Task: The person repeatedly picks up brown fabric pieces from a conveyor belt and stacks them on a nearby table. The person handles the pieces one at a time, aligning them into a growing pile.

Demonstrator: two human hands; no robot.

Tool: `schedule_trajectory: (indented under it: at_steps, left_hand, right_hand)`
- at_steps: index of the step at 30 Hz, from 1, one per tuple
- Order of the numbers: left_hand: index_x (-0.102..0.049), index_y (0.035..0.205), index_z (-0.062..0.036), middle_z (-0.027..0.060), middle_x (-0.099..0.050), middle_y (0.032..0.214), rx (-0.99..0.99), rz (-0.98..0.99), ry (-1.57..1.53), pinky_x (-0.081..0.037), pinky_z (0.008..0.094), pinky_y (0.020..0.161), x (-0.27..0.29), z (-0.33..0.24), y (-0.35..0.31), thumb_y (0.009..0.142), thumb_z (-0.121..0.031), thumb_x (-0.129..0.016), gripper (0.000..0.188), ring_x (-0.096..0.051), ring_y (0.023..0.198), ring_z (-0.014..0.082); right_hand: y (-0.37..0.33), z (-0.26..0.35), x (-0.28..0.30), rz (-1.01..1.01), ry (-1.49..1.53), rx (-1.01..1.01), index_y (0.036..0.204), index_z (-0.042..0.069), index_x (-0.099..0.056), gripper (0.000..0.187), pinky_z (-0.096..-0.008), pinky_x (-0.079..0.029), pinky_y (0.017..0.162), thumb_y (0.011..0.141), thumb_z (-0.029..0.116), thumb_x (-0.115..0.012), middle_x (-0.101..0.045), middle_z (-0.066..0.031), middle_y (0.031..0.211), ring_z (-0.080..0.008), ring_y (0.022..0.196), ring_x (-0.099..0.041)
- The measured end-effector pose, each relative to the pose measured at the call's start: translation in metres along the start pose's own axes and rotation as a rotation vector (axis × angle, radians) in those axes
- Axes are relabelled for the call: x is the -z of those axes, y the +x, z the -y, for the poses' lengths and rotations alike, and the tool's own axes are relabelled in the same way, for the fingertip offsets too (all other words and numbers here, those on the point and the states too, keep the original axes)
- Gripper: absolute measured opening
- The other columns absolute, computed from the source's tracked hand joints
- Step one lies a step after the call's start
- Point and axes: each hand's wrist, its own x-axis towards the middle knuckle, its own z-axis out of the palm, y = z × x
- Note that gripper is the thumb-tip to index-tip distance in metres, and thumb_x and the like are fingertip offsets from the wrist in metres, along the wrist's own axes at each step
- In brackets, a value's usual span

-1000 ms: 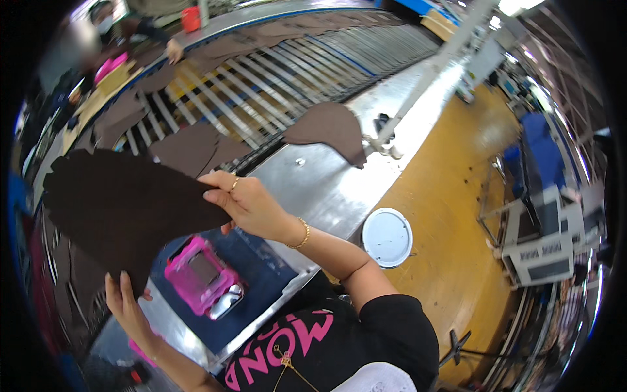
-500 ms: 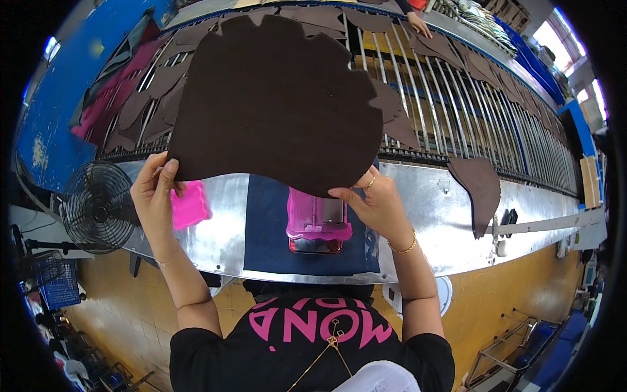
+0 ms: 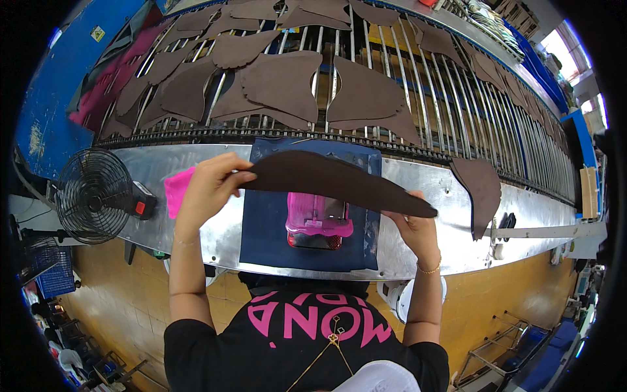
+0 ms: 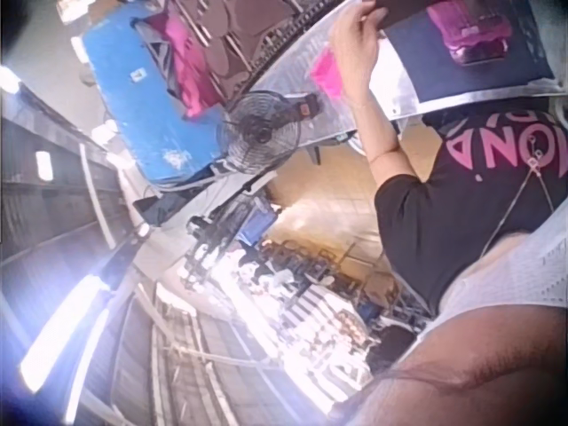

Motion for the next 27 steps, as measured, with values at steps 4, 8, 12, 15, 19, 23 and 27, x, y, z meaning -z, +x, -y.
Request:
schedule_trajectory:
  at_steps: [4, 8, 12, 15, 19, 23, 27]
  left_hand:
    - [-0.064, 0.085, -0.0002, 0.0071, -0.057, 0.073, -0.247, 0.151, 0.197, -0.045, 0.0281, 0.053, -0.026, -0.020, 0.026, 0.078, -0.004, -0.067, 0.009, -0.058, 0.059, 0.0180]
    - [-0.066, 0.085, -0.0063, 0.0065, -0.058, 0.075, -0.483, 0.276, 0.218, -0.047, 0.0352, 0.058, -0.057, -0.037, 0.048, 0.075, -0.013, -0.069, 0.012, -0.059, 0.066, 0.0273]
    - [-0.066, 0.087, -0.0089, 0.0051, -0.055, 0.082, -0.656, 0.400, 0.309, -0.048, 0.0355, 0.060, -0.097, -0.051, 0.067, 0.075, -0.018, -0.072, 0.016, -0.060, 0.069, 0.0271]
    - [-0.057, 0.114, -0.0113, 0.0073, -0.054, 0.095, -0.767, 0.346, 0.262, -0.049, 0.0347, 0.061, -0.112, -0.071, 0.082, 0.073, -0.020, -0.075, 0.046, -0.059, 0.072, 0.0262]
    - [-0.040, 0.138, -0.0181, 0.0118, -0.050, 0.104, -0.739, 0.116, 0.050, -0.050, 0.0353, 0.062, -0.095, -0.129, 0.111, 0.070, -0.021, -0.078, 0.078, -0.056, 0.074, 0.0264]
    - [-0.054, 0.124, -0.0164, 0.0084, -0.055, 0.095, -0.919, 0.114, 0.394, -0.050, 0.0347, 0.063, -0.095, -0.146, 0.121, 0.075, -0.021, -0.073, 0.052, -0.060, 0.075, 0.0267]
    - [-0.065, 0.106, -0.0108, 0.0065, -0.060, 0.085, -0.820, 0.270, 0.722, -0.051, 0.0340, 0.066, -0.115, -0.120, 0.138, 0.076, -0.021, -0.069, 0.031, -0.064, 0.075, 0.0277]
  right_hand:
    - [-0.043, -0.021, 0.016, -0.063, 0.051, -0.281, 0.087, 0.000, -0.068, 0.014, -0.0320, -0.048, 0.070, 0.075, 0.005, -0.073, -0.068, -0.0124, 0.087, -0.0279, 0.080, -0.063]
    - [-0.084, -0.037, 0.060, -0.176, 0.037, -0.420, 0.093, -0.001, -0.069, 0.017, -0.0288, -0.047, 0.069, 0.076, 0.003, -0.072, -0.070, -0.0122, 0.083, -0.0184, 0.071, -0.063]
    - [-0.098, -0.027, 0.105, -0.497, -0.072, -0.417, 0.094, -0.005, -0.067, 0.018, -0.0234, -0.041, 0.059, 0.081, 0.006, -0.071, -0.063, -0.0013, 0.071, -0.0068, 0.064, -0.048]
    - [-0.106, -0.031, 0.139, -0.602, -0.130, -0.330, 0.094, -0.004, -0.065, 0.018, -0.0209, -0.032, 0.052, 0.084, 0.011, -0.069, -0.052, 0.0020, 0.066, -0.0055, 0.062, -0.038]
    - [-0.071, 0.007, 0.168, -0.527, -0.547, -0.171, 0.092, -0.001, -0.065, 0.011, -0.0276, -0.037, 0.066, 0.085, 0.007, -0.065, -0.056, -0.0039, 0.065, -0.0128, 0.060, -0.044]
    - [-0.018, 0.036, 0.173, -0.314, -0.876, -0.063, 0.094, 0.003, -0.065, 0.013, -0.0347, -0.036, 0.082, 0.083, 0.001, -0.060, -0.059, -0.0077, 0.070, -0.0201, 0.066, -0.053]
    - [0.028, 0.028, 0.164, -0.240, -1.025, 0.122, 0.099, 0.010, -0.065, 0.021, -0.0365, -0.033, 0.088, 0.080, 0.001, -0.060, -0.062, -0.0047, 0.076, -0.0174, 0.075, -0.058]
